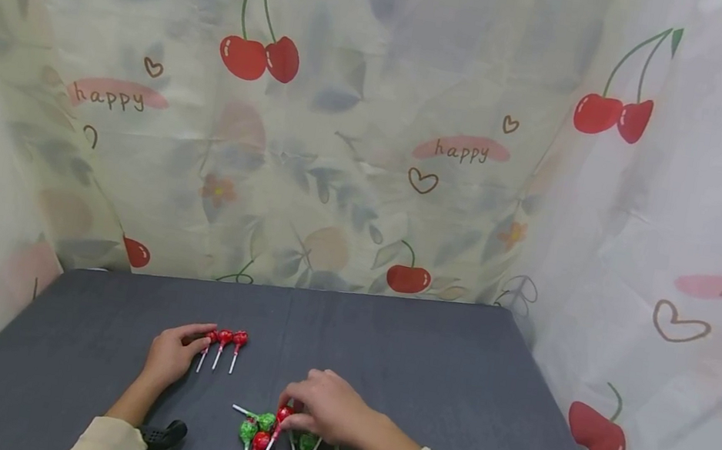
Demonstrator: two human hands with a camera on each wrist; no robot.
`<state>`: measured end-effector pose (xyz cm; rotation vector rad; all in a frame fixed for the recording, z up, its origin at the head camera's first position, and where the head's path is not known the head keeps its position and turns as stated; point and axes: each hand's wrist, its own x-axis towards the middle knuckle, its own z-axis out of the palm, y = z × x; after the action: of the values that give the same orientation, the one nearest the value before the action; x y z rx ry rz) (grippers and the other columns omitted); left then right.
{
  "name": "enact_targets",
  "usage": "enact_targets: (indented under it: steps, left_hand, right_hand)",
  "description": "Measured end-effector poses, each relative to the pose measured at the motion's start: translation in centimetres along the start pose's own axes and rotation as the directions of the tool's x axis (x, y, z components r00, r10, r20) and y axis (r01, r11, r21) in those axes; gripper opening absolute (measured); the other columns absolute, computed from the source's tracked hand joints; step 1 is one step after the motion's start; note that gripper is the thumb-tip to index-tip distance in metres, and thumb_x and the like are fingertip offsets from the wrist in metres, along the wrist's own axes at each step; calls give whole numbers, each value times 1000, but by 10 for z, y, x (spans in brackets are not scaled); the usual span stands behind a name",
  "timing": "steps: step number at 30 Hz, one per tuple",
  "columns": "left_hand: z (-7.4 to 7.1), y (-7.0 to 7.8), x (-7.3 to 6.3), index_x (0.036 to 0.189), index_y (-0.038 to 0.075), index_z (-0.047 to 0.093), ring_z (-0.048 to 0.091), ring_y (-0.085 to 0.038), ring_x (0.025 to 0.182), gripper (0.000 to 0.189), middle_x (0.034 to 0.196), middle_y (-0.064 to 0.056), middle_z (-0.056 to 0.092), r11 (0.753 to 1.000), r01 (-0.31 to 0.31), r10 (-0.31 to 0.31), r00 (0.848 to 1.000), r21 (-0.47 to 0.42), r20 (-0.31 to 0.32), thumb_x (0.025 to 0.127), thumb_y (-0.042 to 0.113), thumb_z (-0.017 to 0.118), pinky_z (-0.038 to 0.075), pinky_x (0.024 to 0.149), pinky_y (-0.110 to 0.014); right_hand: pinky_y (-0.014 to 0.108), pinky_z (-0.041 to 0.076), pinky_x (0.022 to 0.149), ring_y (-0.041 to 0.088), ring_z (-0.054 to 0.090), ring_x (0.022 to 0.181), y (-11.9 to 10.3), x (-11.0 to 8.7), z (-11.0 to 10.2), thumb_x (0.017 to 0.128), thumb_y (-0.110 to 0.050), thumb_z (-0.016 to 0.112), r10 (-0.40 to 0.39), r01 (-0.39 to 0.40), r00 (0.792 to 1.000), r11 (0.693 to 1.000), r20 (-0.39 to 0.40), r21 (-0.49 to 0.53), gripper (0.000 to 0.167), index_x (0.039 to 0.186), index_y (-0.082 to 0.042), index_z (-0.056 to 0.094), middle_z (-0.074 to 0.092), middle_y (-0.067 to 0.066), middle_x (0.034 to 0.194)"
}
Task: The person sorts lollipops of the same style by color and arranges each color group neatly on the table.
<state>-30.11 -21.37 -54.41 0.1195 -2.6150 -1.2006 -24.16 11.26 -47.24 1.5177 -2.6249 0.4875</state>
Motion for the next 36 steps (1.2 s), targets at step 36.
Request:
enact_targets:
  steps: [36]
  left_hand:
    - [1, 0, 1, 119, 14, 72, 60, -32, 106, 27, 117, -14, 67, 1000, -25, 25, 1000, 1, 0, 92, 13, 67, 44, 89, -51]
  right_hand:
    - [26, 49, 69, 7, 59, 79, 56, 66, -15, 89, -18, 72, 340, -274, 932, 890, -130, 364, 18, 108, -17, 71, 68, -7, 93]
